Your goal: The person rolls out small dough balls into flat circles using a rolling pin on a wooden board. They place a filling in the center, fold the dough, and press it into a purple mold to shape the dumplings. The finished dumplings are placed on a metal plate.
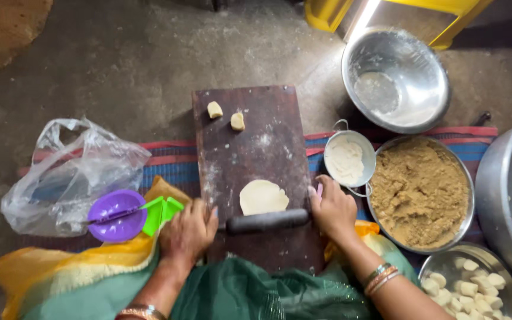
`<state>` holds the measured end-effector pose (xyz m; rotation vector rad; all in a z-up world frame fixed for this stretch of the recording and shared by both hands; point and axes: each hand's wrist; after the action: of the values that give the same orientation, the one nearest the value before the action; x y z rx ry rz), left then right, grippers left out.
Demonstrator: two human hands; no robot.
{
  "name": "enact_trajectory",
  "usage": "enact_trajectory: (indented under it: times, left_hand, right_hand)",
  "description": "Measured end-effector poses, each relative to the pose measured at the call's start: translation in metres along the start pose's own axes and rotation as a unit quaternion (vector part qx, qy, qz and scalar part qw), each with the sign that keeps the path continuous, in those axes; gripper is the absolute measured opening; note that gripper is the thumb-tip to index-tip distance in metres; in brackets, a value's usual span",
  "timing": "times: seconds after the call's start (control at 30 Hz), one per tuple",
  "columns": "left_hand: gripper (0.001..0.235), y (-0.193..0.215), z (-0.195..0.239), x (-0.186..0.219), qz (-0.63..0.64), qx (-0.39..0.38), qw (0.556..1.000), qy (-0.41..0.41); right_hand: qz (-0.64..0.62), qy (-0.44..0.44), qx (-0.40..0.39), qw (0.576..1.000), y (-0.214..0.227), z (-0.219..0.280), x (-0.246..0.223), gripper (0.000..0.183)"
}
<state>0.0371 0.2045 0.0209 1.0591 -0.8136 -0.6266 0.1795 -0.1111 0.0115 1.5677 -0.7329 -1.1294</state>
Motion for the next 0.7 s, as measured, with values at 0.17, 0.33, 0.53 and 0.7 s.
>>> enact_trajectory:
  times: [0.17, 0.33, 0.53, 0.7]
  left_hand:
    - [0.032, -0.002, -0.073, -0.001, 0.038, 0.179, 0.965, -0.188]
    - [0.035, -0.007, -0.098, -0.001, 0.077, 0.221, 0.95, -0.206]
    - [0.028, -0.023, -0.034, -0.022, 0.099, 0.182, 0.968, -0.14]
    - [0.034, -0.004, -0.13, 0.01, 0.068, 0.255, 0.943, -0.204]
  right_hand:
    - [-0.01, 0.001, 0.067, 0.998, 0.0, -0.064, -0.011, 0.055]
    - [-0.03, -0.016, 0.088, 0.996, -0.002, -0.065, -0.013, 0.056]
    - [0.01, -0.01, -0.012, 1.0, 0.005, 0.002, -0.022, 0.055]
    - [-0.063, -0.024, 0.083, 0.994, 0.004, -0.067, -0.029, 0.052]
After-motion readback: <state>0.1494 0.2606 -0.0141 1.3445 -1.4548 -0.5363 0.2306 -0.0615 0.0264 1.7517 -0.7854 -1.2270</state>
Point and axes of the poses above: each hand's wrist, its own z-axis away from the middle knuckle, its own y-axis out of the back of the hand, x = y × z, and after that the axes turned 15 degrees about y, right-handed
